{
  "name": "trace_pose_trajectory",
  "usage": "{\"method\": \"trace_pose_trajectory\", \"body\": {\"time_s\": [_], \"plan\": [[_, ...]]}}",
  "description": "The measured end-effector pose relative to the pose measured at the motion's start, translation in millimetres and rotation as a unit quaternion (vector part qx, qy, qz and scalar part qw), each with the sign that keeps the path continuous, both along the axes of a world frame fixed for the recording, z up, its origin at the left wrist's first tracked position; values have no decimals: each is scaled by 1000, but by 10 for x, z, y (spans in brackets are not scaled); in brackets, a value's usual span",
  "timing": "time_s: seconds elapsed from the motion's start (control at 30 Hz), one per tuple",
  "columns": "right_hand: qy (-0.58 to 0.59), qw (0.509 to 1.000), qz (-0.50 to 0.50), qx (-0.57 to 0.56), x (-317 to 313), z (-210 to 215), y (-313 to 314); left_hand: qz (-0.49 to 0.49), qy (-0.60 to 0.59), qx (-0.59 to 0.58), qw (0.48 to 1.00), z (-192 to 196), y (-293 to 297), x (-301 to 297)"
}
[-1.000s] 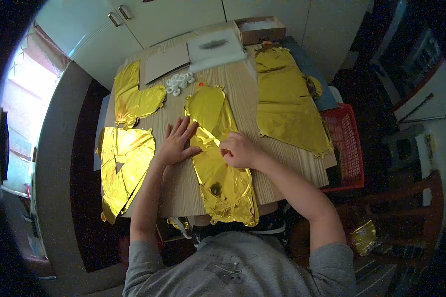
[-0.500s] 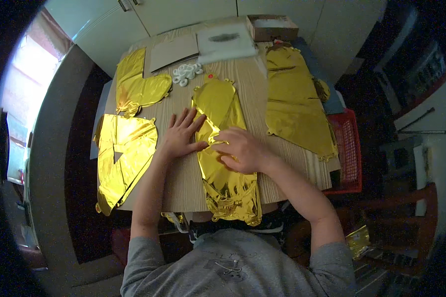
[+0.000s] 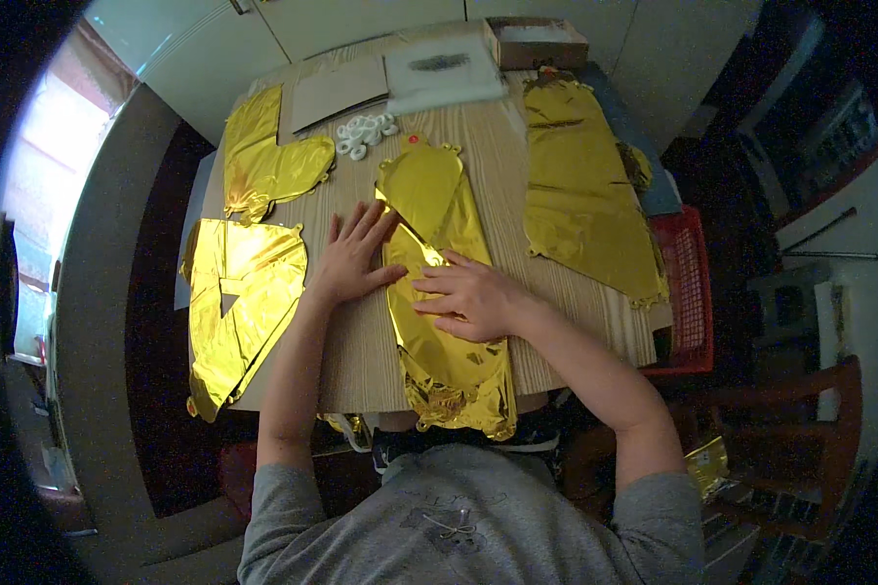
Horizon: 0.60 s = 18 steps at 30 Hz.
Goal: Folding gold foil balloons on a table.
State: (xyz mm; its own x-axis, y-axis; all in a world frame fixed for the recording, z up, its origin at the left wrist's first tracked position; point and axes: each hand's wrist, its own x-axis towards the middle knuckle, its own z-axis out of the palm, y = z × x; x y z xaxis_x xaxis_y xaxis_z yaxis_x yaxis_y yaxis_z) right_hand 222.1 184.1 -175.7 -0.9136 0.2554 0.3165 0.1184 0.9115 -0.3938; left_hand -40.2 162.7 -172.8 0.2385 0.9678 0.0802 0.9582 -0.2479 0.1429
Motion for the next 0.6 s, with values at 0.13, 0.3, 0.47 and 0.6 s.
{"method": "trace_pose_trajectory", "body": {"time_s": [0.13, 0.3, 0.47, 0.6], "plan": [[4, 1000, -2, -18, 9, 10, 6, 2, 3, -3, 1000, -29, 17, -18], [-7, 1000, 3, -15, 8, -2, 17, 3, 16, 2, 1000, -7, -5, 9], [-15, 1000, 5, -15, 9, 5, 18, -9, 11, 10, 1000, -28, -19, -5], [-16, 1000, 1, -16, 9, 22, 11, -34, -16, -16, 999, 7, -83, 7]]}}
